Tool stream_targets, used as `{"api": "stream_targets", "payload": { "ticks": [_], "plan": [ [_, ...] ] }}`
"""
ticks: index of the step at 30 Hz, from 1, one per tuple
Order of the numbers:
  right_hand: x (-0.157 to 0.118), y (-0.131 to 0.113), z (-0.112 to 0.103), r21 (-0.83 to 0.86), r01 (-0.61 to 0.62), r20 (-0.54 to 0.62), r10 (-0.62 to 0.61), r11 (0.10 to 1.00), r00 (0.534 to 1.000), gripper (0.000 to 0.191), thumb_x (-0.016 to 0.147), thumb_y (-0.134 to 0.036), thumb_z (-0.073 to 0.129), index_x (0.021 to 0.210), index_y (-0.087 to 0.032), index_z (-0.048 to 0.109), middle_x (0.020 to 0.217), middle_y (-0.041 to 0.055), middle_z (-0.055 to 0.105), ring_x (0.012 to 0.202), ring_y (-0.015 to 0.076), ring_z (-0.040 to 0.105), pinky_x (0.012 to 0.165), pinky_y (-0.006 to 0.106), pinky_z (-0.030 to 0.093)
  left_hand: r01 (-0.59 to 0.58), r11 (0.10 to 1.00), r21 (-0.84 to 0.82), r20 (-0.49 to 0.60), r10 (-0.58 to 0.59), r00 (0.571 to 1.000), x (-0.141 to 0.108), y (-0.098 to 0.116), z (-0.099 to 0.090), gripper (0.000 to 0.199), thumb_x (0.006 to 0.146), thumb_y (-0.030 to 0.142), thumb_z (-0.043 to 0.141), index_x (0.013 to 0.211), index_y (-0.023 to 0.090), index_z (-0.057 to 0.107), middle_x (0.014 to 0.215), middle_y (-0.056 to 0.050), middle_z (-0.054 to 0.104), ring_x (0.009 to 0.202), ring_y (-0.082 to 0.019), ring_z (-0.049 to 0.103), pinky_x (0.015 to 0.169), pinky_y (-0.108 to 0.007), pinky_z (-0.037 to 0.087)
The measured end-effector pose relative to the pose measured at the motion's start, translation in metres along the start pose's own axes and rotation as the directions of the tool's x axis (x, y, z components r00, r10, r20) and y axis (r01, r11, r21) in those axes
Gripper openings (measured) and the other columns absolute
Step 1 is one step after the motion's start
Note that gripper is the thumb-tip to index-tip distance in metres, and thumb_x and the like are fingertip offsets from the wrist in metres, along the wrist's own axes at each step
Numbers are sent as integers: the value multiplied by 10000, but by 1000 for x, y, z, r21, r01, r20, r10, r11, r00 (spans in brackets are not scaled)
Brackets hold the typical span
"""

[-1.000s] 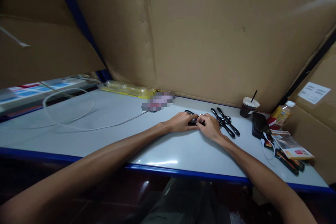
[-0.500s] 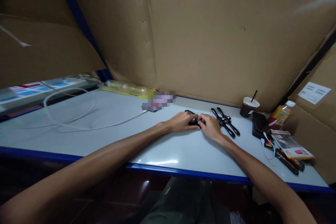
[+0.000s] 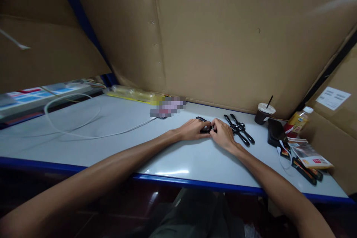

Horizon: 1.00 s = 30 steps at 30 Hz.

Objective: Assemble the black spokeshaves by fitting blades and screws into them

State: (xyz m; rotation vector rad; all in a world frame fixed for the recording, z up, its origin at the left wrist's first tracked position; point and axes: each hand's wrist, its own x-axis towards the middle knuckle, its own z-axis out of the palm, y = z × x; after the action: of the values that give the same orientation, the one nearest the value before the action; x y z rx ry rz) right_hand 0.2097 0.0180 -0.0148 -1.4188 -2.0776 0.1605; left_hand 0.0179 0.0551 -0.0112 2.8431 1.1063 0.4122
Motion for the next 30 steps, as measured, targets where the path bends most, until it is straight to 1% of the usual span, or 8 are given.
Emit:
{"api": "stream_targets", "payload": {
  "ticks": [4, 7, 9, 14, 19, 24, 27, 30],
  "plan": [
    [0, 1, 0, -5, -111, 33, 111, 994, 993, 168, 837, -190, 648, 990, -229, 592, 733, -35, 627, 691, 171, 573, 632, 263, 326, -15, 1000, -23, -2, 15, 1000, 1, -1, 0, 444, 926, 570, 588, 1165, 200, 647, 938, -88, 755, 768, -248, 699, 644, -293, 422],
    [0, -1, -2, -18, -139, 48, 140, 990, 989, 94, 871, -217, 652, 952, -227, 604, 723, -25, 646, 681, 169, 580, 627, 262, 321, -15, 1000, -26, -2, 15, 1000, 1, -1, 1, 444, 930, 583, 584, 1137, 196, 651, 907, -85, 750, 752, -236, 688, 654, -291, 424],
    [0, -1, -4, -13, -97, 70, 97, 995, 993, 37, 881, -203, 637, 901, -228, 618, 714, -22, 647, 677, 167, 576, 632, 264, 323, -20, 999, -27, -8, 19, 1000, 2, -1, 2, 443, 932, 588, 585, 1128, 198, 652, 886, -81, 747, 744, -232, 685, 656, -287, 421],
    [-1, 0, -5, 57, 39, 69, -43, 998, 997, 85, 831, -148, 635, 849, -230, 643, 732, -32, 622, 667, 150, 534, 634, 255, 328, -32, 999, -27, -27, 31, 999, 1, -2, 2, 402, 934, 566, 591, 1133, 222, 653, 852, -65, 745, 750, -245, 696, 626, -278, 396],
    [-1, 0, -2, 54, 36, 41, -38, 998, 998, 87, 836, -216, 672, 779, -216, 606, 784, -20, 616, 677, 145, 518, 638, 257, 324, -17, 1000, -6, -27, 17, 999, 1, 0, 1, 387, 940, 547, 587, 1120, 213, 659, 850, -76, 747, 760, -264, 707, 615, -286, 387],
    [1, 6, 1, 63, 7, 5, -7, 998, 1000, 101, 847, -123, 614, 896, -211, 621, 768, -21, 611, 700, 158, 548, 671, 259, 345, -21, 1000, -3, -16, 21, 1000, 2, -2, 4, 449, 930, 587, 590, 1155, 204, 652, 863, -82, 745, 777, -266, 703, 646, -291, 415],
    [2, 9, 1, 63, -2, 37, 0, 998, 999, 61, 873, -150, 623, 870, -209, 637, 741, -21, 611, 698, 161, 559, 675, 261, 350, -31, 999, -11, -26, 31, 999, 2, -4, 5, 465, 927, 611, 583, 1139, 203, 655, 845, -77, 736, 762, -260, 695, 646, -295, 420],
    [3, 9, -2, 58, -14, 73, 10, 998, 997, 88, 881, -164, 641, 953, -204, 670, 745, -21, 629, 698, 161, 567, 666, 259, 347, -32, 999, -32, -27, 31, 999, 2, -4, 5, 460, 929, 598, 584, 1158, 205, 653, 852, -67, 734, 747, -242, 687, 655, -293, 424]
  ]
}}
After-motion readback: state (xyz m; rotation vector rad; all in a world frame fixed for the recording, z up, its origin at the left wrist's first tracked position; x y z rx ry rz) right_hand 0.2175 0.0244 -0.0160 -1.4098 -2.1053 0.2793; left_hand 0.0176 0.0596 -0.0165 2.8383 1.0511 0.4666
